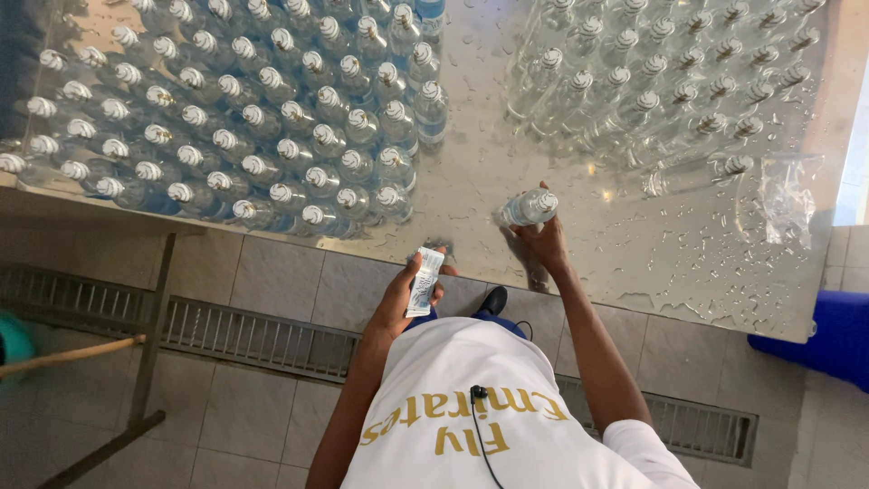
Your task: The person stands at a stainless steel table and repeatedly picks up small plastic bottles. They apply a small rectangular label to each bottle and place it back on the table among many others.
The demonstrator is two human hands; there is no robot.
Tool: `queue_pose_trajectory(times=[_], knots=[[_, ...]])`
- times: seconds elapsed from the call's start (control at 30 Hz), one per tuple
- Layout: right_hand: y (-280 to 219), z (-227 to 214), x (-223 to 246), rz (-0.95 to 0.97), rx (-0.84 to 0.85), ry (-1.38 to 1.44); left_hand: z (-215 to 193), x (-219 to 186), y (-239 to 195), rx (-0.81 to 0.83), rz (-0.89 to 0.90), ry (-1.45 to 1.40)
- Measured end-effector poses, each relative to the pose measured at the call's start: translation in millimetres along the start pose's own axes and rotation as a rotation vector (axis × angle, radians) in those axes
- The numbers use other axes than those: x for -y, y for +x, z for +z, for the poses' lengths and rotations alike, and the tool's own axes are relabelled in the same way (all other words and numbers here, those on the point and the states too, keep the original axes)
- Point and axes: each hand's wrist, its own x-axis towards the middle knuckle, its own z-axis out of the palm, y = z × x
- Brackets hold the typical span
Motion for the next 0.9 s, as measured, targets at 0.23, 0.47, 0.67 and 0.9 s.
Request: queue_pose_trajectory(times=[0.23,0.47,0.67,0.9], knots=[[1.0,-1.8,18.2,0.096,0.029,-0.034,-6.4,-2.0,-2.2,0.005,-0.009,-0.010],[13.2,33.4,48.2,0.122,-0.015,0.066,-9.4,-14.3,-12.5,-0.008,-0.001,0.006],[64.0,124.6,32.6,0.082,0.007,0.135,-13.9,-29.0,-22.5,-0.029,0.005,0.049],[96.0,179.5,64.7,-0.096,-0.001,0.270,-29.7,-17.0,-16.2,-0.056,0.006,0.029]])
